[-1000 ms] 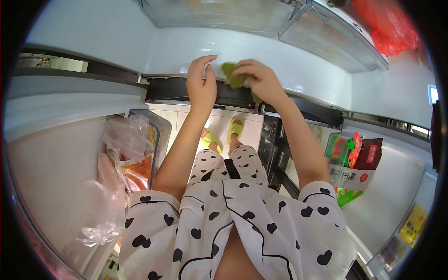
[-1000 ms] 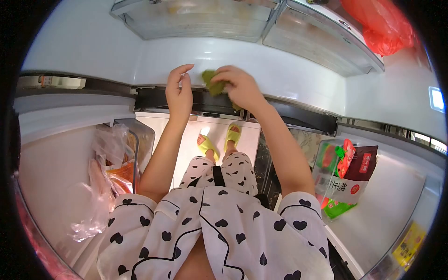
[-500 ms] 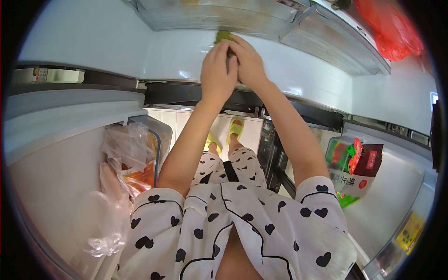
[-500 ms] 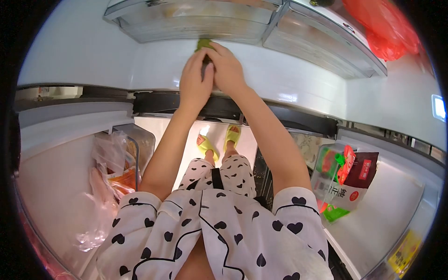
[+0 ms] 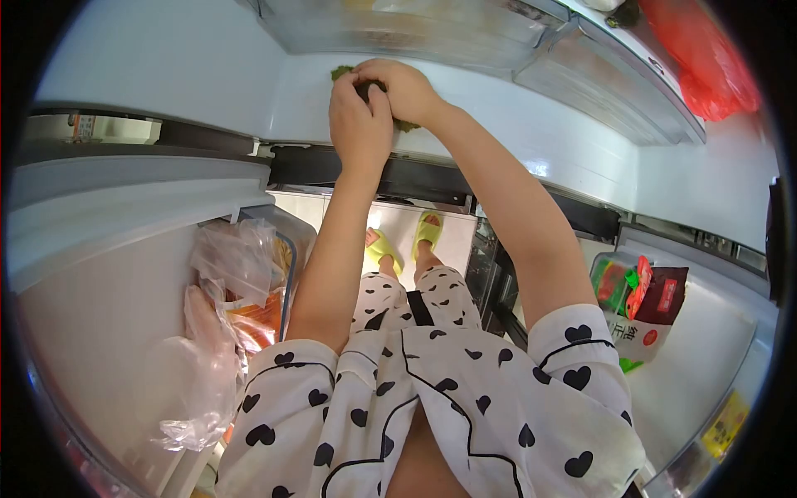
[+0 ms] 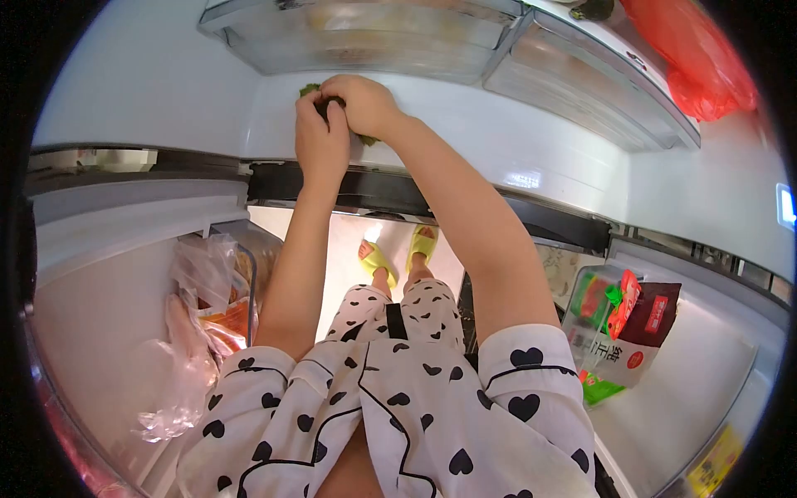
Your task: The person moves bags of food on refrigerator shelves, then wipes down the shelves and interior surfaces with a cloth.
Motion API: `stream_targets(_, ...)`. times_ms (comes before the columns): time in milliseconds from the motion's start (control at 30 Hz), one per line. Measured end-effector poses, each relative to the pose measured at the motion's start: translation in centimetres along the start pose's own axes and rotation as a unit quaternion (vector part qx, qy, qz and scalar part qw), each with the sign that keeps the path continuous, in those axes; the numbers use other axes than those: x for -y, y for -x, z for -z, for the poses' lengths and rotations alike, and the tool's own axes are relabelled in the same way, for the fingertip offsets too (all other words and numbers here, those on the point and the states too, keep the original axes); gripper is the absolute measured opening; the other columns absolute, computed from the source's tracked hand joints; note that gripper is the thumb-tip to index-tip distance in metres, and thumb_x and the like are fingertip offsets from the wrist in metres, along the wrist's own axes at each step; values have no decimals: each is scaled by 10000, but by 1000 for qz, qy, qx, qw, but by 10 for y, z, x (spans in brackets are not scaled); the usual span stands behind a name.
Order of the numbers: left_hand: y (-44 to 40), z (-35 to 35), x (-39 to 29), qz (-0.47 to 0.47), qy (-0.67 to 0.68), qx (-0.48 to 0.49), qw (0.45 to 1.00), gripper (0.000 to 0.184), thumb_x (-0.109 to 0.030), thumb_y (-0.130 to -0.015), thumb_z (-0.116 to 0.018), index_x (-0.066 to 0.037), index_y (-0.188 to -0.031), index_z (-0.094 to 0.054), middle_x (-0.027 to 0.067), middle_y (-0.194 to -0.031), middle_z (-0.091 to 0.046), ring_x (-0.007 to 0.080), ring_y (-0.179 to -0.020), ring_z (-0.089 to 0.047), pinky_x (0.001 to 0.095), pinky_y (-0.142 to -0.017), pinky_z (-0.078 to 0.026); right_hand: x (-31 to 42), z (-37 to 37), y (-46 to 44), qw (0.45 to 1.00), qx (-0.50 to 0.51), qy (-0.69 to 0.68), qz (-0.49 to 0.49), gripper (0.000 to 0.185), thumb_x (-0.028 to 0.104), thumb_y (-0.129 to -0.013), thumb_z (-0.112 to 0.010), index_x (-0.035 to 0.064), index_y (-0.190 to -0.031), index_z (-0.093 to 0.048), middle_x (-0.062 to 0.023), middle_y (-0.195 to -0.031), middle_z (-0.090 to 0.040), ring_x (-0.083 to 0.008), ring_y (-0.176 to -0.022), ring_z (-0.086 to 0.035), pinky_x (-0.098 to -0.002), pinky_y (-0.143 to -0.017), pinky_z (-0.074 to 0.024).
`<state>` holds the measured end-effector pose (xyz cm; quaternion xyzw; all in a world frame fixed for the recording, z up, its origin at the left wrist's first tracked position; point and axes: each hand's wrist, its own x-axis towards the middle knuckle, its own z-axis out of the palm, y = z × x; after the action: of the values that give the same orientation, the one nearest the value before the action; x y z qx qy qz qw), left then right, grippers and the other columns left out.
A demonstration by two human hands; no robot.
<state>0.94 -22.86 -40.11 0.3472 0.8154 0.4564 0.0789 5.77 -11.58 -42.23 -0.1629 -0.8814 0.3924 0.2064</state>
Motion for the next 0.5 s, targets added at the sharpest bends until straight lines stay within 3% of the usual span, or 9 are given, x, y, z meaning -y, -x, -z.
stream_targets(133, 24, -3, -8, -61, -66, -32, 995, 321, -244, -857, -578, -2, -1059, -515, 167, -1028, -550, 370, -965, -521, 469, -857, -425, 4, 12, 34, 999, 7, -46, -13, 154, 89, -778, -578, 93, -882, -692, -61, -987, -678, -287, -926, -618, -366, -779, -496)
stream_targets(267, 48, -13, -14, -152, -62, -2, 986, 275, -225, -813, -619, -14, -971, -539, 162, -982, -538, 355, -905, -513, 453, -793, -400, 15, 28, 81, 997, -27, -42, -52, 132, 100, -768, -593, 77, -863, -681, -66, -993, -673, -283, -921, -614, -358, -778, -496)
stream_targets(500, 82, -44, -52, -203, 22, 105, 973, 301, -173, -801, -636, -16, -1040, -543, 163, -1046, -556, 361, -971, -522, 449, -842, -405, 14, 63, 156, 982, -143, 25, -120, 195, 32, -749, -599, 73, -917, -689, -66, -1055, -670, -273, -1002, -610, -348, -856, -493)
